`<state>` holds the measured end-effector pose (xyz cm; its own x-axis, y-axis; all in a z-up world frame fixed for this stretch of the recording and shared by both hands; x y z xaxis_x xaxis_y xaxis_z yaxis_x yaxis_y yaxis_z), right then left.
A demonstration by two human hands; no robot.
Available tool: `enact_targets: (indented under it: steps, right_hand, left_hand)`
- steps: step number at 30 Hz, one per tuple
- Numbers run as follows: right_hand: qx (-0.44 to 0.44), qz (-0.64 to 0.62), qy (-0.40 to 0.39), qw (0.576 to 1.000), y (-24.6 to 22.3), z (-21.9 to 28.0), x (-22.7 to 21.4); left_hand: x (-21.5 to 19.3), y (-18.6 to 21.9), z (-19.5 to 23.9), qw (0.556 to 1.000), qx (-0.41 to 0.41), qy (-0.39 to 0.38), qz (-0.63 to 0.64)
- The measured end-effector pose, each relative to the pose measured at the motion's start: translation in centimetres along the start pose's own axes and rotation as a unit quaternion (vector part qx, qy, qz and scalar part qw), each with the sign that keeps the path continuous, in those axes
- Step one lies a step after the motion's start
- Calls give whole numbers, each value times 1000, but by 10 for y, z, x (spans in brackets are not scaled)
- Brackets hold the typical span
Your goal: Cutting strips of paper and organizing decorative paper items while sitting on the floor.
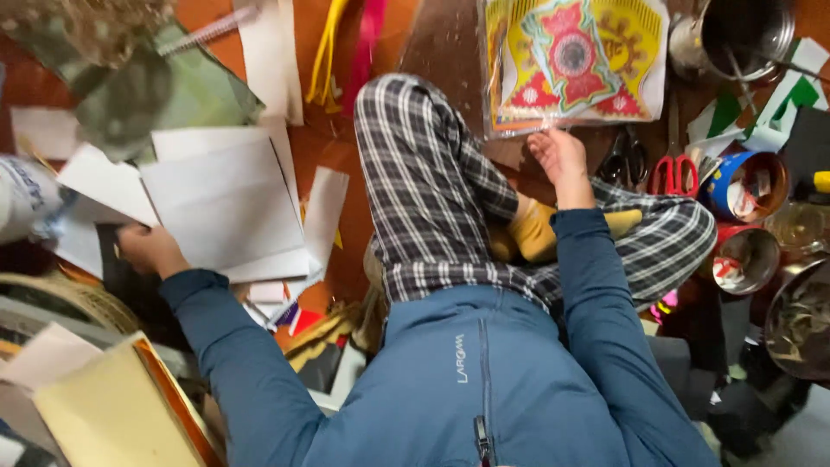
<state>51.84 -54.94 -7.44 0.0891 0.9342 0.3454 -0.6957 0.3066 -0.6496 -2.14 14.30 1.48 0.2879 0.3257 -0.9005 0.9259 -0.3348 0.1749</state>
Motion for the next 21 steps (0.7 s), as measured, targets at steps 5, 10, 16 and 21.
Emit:
enact_targets:
  steps: [5, 10, 16, 21]
  right_hand:
    - [33, 17, -14, 999, 13, -18, -17]
    - [89, 52, -32, 994, 2, -16, -22]
    - [90, 118, 0, 989, -1, -23, -29]
    - [83, 108, -33, 990, 2, -24, -41]
  left_hand:
    - [24, -26, 22, 998, 13, 62, 11]
    - [46, -42, 14, 985, -129, 38, 105]
    - [76, -40, 2, 973, -177, 48, 143]
    - [95, -39, 4, 940, -329, -10, 93]
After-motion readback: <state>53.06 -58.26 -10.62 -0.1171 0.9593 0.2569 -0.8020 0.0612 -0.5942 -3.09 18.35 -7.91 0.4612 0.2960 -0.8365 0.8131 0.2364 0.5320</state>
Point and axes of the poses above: each hand's wrist, its own z-axis away from the middle knuckle, its own x-axis out of the palm, y = z × x, the point moved 3 cm from there along -z, towards the middle knuckle, and after that the axes turned 7 degrees about y, right-handed, at the moved point
